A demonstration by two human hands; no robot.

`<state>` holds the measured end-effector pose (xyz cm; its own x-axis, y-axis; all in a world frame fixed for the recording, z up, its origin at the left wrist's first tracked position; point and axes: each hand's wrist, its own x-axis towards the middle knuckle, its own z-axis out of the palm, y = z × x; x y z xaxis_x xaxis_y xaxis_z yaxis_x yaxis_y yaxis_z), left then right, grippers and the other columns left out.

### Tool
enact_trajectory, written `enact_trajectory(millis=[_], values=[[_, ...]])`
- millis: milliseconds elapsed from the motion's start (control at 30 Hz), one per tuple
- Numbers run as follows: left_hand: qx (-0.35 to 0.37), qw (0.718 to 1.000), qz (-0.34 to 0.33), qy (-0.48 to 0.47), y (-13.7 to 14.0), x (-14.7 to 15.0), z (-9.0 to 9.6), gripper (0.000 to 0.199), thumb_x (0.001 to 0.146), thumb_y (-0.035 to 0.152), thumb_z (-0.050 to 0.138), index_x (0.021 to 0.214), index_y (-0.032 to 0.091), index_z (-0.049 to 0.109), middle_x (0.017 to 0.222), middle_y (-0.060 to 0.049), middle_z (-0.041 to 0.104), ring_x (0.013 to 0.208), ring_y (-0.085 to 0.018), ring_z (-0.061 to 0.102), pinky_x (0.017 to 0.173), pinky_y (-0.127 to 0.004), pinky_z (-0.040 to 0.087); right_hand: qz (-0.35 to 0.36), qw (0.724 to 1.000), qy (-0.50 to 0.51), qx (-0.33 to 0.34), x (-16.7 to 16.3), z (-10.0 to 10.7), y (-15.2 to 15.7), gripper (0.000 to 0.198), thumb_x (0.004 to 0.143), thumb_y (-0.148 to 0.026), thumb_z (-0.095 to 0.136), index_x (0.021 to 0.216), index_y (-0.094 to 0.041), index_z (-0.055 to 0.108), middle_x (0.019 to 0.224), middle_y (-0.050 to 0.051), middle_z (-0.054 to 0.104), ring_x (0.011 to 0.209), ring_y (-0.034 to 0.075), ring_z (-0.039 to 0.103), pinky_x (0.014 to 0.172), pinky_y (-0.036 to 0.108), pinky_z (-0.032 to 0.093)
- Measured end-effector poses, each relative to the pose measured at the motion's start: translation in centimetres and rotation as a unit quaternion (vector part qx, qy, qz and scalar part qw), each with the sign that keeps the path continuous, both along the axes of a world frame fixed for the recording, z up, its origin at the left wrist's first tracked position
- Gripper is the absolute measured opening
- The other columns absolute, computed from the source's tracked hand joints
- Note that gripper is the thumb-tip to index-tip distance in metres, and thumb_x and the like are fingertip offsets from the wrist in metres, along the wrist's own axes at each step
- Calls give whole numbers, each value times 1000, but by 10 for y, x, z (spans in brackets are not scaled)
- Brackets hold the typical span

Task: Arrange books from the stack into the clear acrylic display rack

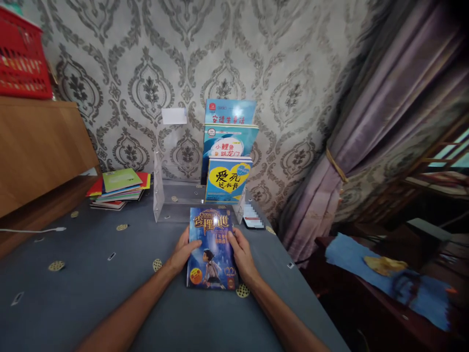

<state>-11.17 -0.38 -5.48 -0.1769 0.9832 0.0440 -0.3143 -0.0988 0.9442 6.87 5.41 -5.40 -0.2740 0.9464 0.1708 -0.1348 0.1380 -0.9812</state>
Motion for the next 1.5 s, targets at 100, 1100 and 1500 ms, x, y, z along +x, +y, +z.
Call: enact_trajectory(millis=[100, 1100, 1500], values=[[-12, 1000, -8, -6, 1, 0, 0, 57, 63, 32, 77, 117, 18, 63, 101, -5, 76, 91, -23, 69, 82, -31, 52, -7, 1000, -8, -14, 0, -5, 4, 49, 77, -68, 68, 92, -22, 65, 86, 2, 72, 82, 24, 66, 76, 35, 53], [-59, 997, -20, -53, 14, -5, -17, 60, 67, 40, 81, 118, 21, 57, 100, -4, 73, 91, -21, 69, 80, -29, 52, -10, 981, -27, -194, 11, -2, 14, 44, 64, -58, 84, 84, -22, 69, 81, 5, 78, 76, 29, 74, 65, 35, 57], [-22, 993, -72, -87, 13, -9, -1, 58, 67, 32, 75, 120, 21, 55, 93, -4, 72, 76, -17, 64, 67, -26, 49, -59, 969, -50, -233, 14, -1, 18, 46, 59, -48, 87, 94, -22, 73, 84, 6, 79, 82, 32, 75, 65, 37, 60]])
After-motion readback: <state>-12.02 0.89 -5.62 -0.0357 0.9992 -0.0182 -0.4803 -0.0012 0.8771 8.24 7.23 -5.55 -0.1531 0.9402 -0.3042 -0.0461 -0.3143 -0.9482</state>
